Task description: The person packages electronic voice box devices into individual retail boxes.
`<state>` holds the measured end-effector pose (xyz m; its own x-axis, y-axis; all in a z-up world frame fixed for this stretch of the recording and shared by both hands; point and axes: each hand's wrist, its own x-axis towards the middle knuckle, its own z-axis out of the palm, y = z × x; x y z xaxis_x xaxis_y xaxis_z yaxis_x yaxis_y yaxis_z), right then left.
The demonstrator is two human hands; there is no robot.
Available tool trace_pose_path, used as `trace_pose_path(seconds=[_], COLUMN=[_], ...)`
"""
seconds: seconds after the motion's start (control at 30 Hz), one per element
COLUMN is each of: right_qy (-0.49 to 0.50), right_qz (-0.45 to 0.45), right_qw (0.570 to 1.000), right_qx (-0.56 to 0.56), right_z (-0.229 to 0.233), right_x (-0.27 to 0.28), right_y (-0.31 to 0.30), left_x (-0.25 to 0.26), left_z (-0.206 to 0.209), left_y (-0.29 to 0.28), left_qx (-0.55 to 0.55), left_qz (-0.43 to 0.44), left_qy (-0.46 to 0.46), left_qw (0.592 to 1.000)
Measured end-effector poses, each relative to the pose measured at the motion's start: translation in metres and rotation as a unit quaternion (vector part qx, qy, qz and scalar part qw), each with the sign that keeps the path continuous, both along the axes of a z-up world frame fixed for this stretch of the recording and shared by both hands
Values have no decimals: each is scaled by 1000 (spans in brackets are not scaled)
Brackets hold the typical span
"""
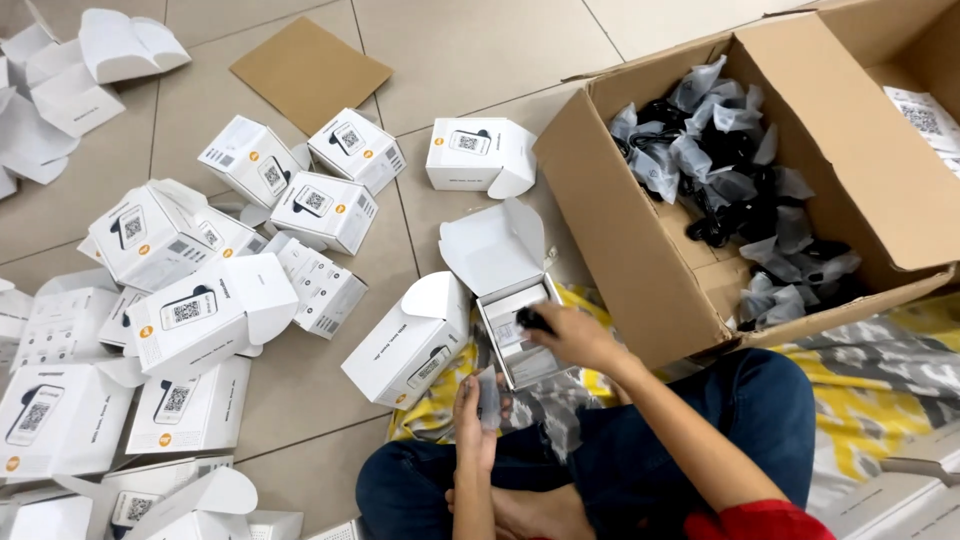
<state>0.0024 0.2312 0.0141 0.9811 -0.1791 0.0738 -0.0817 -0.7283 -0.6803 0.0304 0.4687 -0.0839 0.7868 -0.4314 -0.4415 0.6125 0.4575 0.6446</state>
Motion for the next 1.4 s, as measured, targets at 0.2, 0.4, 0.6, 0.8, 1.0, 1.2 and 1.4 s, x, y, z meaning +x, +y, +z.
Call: trace_pose_path(seconds=[0.2, 0.4, 0.6, 0.8, 1.0, 1.2, 1.4], right_qy=[15, -60, -15, -52, -20, -42, -39], right_qz=[6, -122, -149, -135, -136, -140, -141], right_qw=[986, 918, 987, 989, 990, 988, 986], right_qx=[-165, -373, 49, 20, 22, 52, 83], right_z=[-35, -112, -135, -122, -132, -126, -123], right_x=[43, 3, -37, -85, -95, -90, -89], right_y=[-5, 8, 2, 33, 33, 33, 32], left_x=[-1, -3, -6, -16, -14, -10, 15], left_z=[-24, -27, 0, -16, -53, 20, 10], left_y=[-6, -4, -11, -8, -2, -30, -50], left_qx=[59, -8, 121, 125, 167, -12, -61], left_qz=[0, 26, -72, -42, 56, 2, -33], left_qy=[32, 16, -119, -175, -211, -33, -7], left_qw=[998, 1000, 983, 976, 961, 999, 998])
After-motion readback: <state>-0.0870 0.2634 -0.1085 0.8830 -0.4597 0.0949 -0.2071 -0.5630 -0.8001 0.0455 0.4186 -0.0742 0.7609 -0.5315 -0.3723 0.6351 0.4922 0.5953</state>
